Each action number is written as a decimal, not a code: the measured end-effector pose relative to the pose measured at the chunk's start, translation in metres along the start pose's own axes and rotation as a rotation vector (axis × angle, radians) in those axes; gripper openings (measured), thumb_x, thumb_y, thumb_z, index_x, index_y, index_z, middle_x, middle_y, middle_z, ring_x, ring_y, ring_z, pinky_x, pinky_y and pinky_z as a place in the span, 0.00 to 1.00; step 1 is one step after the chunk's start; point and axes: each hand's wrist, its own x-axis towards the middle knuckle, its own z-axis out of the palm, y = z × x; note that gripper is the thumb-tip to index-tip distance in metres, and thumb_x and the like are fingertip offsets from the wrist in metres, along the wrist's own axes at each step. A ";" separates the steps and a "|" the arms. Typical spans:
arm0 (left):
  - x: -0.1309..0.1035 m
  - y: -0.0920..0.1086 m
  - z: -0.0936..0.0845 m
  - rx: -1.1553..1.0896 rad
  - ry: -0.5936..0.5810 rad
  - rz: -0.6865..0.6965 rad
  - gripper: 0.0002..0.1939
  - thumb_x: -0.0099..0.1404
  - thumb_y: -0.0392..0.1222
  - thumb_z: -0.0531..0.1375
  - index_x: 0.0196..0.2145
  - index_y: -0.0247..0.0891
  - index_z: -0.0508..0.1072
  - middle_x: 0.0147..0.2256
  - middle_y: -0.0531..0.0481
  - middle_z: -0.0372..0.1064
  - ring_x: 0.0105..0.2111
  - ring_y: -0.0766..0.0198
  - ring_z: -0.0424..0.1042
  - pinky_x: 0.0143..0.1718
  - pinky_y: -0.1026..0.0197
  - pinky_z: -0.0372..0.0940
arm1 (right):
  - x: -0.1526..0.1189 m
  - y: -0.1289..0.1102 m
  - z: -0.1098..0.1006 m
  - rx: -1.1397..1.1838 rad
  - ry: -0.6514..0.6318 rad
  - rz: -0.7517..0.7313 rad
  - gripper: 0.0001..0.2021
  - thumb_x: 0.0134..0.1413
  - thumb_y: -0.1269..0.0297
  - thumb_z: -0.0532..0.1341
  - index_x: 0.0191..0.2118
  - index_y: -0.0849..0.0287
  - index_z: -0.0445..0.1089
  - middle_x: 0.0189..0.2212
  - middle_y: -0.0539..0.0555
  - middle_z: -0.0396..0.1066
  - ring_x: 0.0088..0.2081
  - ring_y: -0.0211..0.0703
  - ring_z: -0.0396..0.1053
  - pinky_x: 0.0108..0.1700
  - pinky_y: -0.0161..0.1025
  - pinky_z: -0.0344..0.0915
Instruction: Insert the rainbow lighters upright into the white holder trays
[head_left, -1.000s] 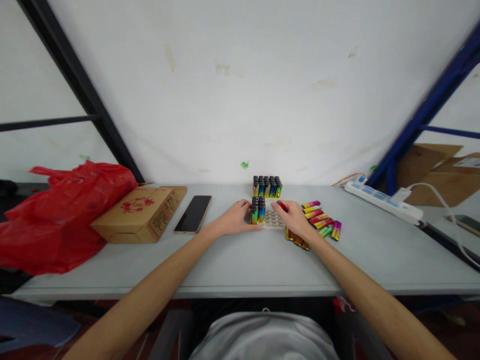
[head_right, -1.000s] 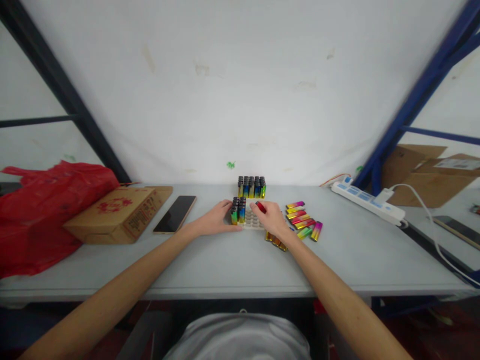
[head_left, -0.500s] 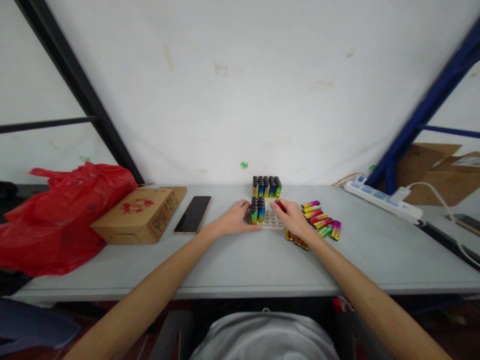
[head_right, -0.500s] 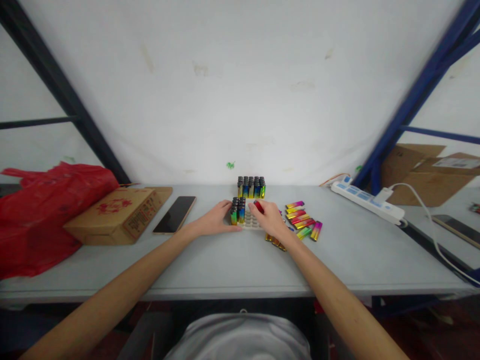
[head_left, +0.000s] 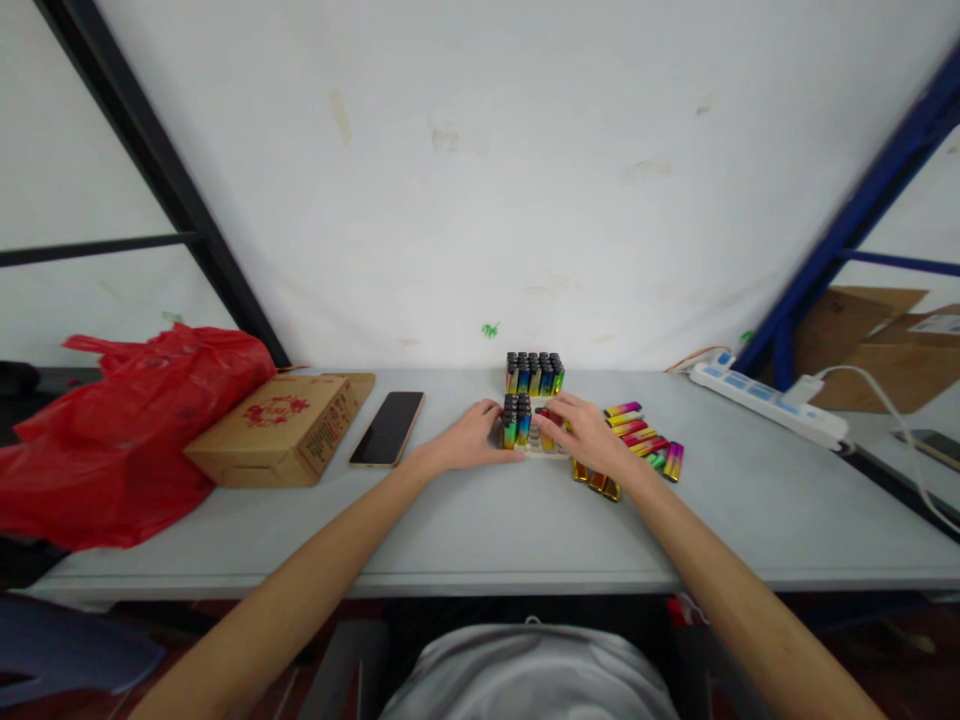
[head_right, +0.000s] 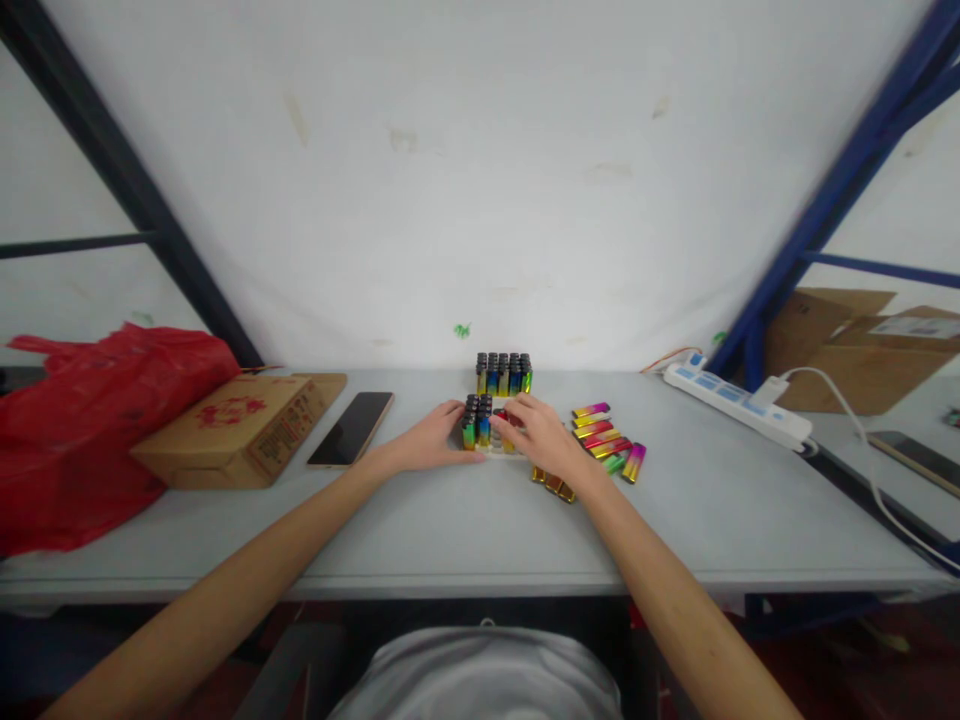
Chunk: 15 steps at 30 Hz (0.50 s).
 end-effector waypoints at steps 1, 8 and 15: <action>0.000 0.000 0.000 0.009 -0.003 0.000 0.37 0.56 0.67 0.68 0.54 0.39 0.72 0.51 0.39 0.70 0.54 0.43 0.69 0.59 0.44 0.65 | -0.001 0.000 0.000 0.006 -0.018 0.011 0.21 0.71 0.47 0.53 0.29 0.55 0.64 0.28 0.52 0.67 0.31 0.43 0.63 0.36 0.39 0.57; 0.000 0.001 0.000 0.013 -0.017 0.002 0.38 0.56 0.66 0.69 0.56 0.37 0.71 0.53 0.37 0.69 0.54 0.43 0.68 0.59 0.44 0.65 | -0.004 -0.005 -0.001 0.067 -0.094 0.070 0.22 0.70 0.47 0.55 0.29 0.56 0.68 0.23 0.49 0.70 0.26 0.40 0.64 0.32 0.36 0.54; -0.001 0.005 -0.001 -0.015 -0.012 -0.028 0.39 0.55 0.67 0.69 0.54 0.37 0.71 0.53 0.36 0.69 0.54 0.42 0.69 0.58 0.41 0.65 | -0.002 0.004 0.008 -0.019 -0.137 -0.015 0.22 0.71 0.45 0.52 0.36 0.56 0.71 0.30 0.55 0.74 0.31 0.44 0.67 0.36 0.38 0.57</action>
